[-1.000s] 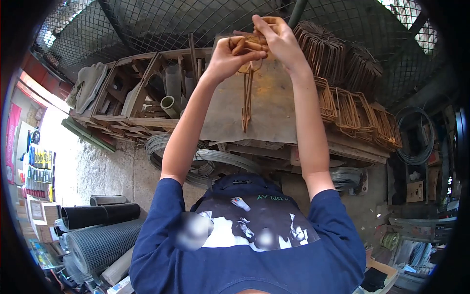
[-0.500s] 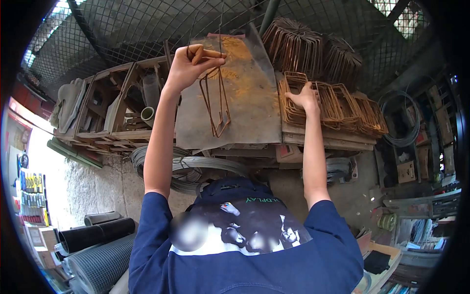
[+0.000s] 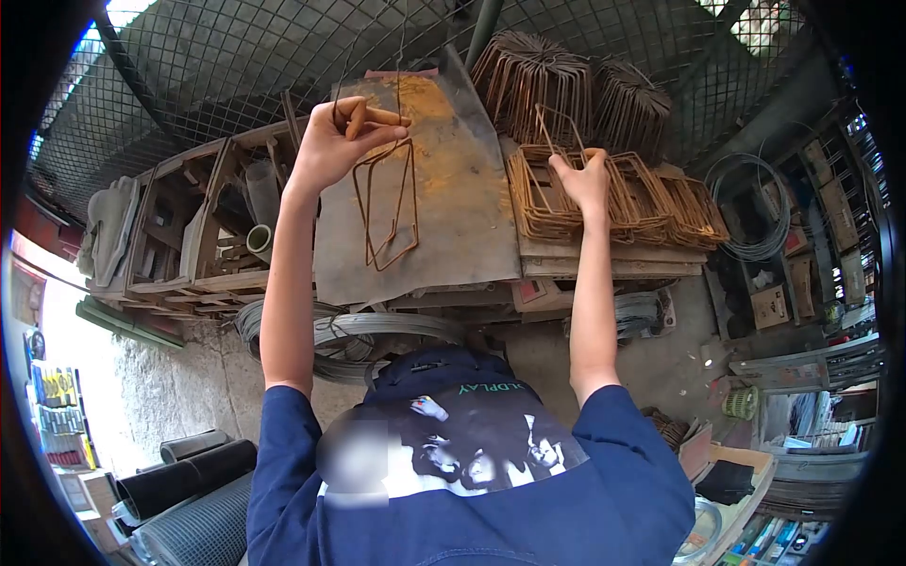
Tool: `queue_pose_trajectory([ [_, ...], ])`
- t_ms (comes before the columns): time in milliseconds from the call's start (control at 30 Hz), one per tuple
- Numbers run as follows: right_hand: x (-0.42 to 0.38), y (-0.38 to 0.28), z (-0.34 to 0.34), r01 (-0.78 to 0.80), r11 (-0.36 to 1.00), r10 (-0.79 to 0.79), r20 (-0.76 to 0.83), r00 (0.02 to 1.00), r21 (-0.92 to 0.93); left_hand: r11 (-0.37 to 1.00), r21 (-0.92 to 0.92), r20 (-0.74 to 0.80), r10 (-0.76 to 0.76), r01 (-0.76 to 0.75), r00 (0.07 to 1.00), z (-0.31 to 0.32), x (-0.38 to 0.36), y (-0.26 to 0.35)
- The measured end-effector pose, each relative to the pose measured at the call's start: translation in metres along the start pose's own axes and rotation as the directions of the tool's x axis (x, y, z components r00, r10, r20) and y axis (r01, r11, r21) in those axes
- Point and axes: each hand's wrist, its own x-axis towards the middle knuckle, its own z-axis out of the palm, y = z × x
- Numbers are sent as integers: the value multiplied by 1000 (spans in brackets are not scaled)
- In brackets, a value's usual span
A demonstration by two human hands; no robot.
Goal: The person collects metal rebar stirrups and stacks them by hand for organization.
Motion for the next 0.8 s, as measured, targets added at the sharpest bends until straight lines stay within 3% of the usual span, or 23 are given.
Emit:
queue_pose_trajectory([
  [67,1,2,-8,21,999,-20,-19,1000,36,1000,-11,-2,-21,21,1000,2,0,2],
  [100,3,2,-12,94,940,-105,15,994,327,999,-18,-4,-42,41,999,3,1,4],
  [133,4,1,-16,151,791,-202,21,979,592,1000,-14,-13,-27,27,1000,2,1,4],
  [200,0,-17,-38,181,569,-377,58,925,802,997,-53,38,-49,51,998,2,3,-1],
  [267,1,-32,-58,286,402,-561,-13,828,870,997,-60,85,-45,50,995,4,4,1],
  [367,4,-59,-86,357,264,-654,-106,749,896,992,-29,129,-115,120,985,7,4,10],
  [467,11,-77,-108,452,288,-716,-124,687,844,988,-59,130,-132,141,983,8,5,16],
  [533,13,-82,-109,474,308,-700,-141,700,825,987,-88,121,-121,132,985,9,6,15],
  [633,12,-86,-100,367,301,-597,-125,792,880,989,-92,92,-106,114,990,7,5,8],
  [733,19,-81,-80,243,368,-584,20,812,897,991,-40,57,-128,130,990,4,2,12],
  [800,27,-79,-67,250,399,-594,42,803,882,992,-22,120,-121,125,985,2,2,14],
])
